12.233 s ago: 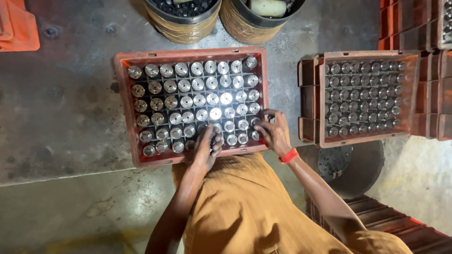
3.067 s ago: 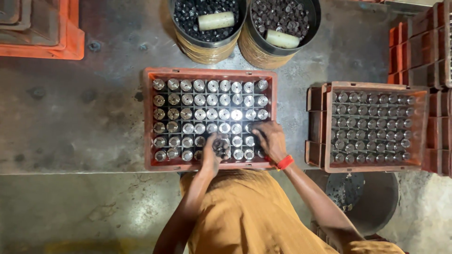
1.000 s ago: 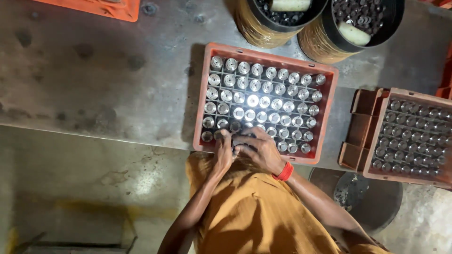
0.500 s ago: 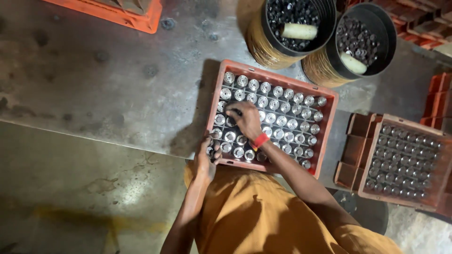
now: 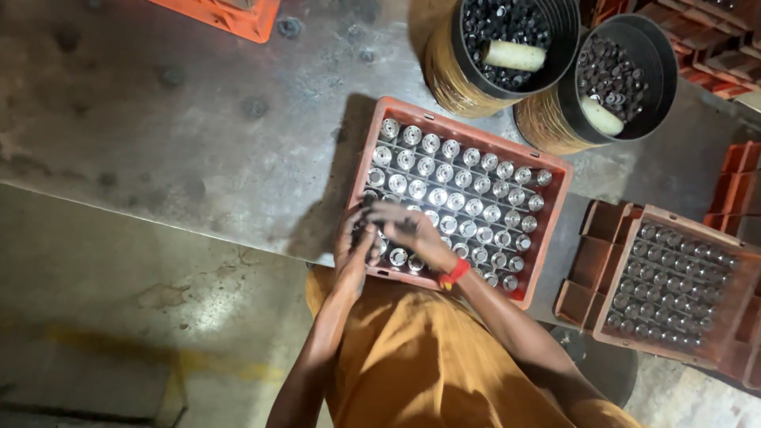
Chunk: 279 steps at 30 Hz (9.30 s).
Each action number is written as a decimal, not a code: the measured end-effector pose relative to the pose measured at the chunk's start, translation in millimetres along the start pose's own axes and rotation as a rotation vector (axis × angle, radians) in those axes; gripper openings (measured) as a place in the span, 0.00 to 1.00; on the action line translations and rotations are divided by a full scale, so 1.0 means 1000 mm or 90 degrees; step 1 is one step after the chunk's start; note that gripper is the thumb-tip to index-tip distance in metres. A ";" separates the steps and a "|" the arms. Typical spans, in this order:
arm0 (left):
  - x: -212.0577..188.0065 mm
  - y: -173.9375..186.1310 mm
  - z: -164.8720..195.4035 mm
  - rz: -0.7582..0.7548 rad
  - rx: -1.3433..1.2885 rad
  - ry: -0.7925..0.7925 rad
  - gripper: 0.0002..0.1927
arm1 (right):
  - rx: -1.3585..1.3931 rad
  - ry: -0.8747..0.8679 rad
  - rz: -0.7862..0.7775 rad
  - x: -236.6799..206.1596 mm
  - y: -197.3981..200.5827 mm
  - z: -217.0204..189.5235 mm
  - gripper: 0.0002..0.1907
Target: The person cleans small cylindrical metal parts arranged in a red plastic crate using a white cylindrical brush. They repeatedly rub the tops of the parts and occasionally dip the brush into nearby barrels containing dark liquid.
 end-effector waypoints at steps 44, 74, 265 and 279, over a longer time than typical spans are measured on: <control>-0.016 -0.008 -0.043 -0.008 -0.232 0.121 0.14 | -0.919 0.168 0.162 -0.028 0.054 -0.004 0.21; -0.004 -0.043 -0.053 -0.076 -0.152 0.176 0.17 | -0.437 -0.169 0.245 -0.019 0.128 0.023 0.10; 0.011 -0.112 -0.125 -0.217 -0.334 0.383 0.12 | 0.122 -0.141 0.664 -0.245 0.197 0.074 0.11; 0.009 -0.101 -0.097 -0.106 -0.376 0.338 0.13 | -0.635 -0.109 0.351 -0.193 0.233 0.030 0.16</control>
Point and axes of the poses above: each hand's wrist, its own x-axis towards the middle knuckle, its own y-axis out of the back of the hand, z = x × y, the point moved 10 cm from there along x, towards the middle knuckle, and after that the axes turned 10 degrees about -z, right-handed, at the moved point
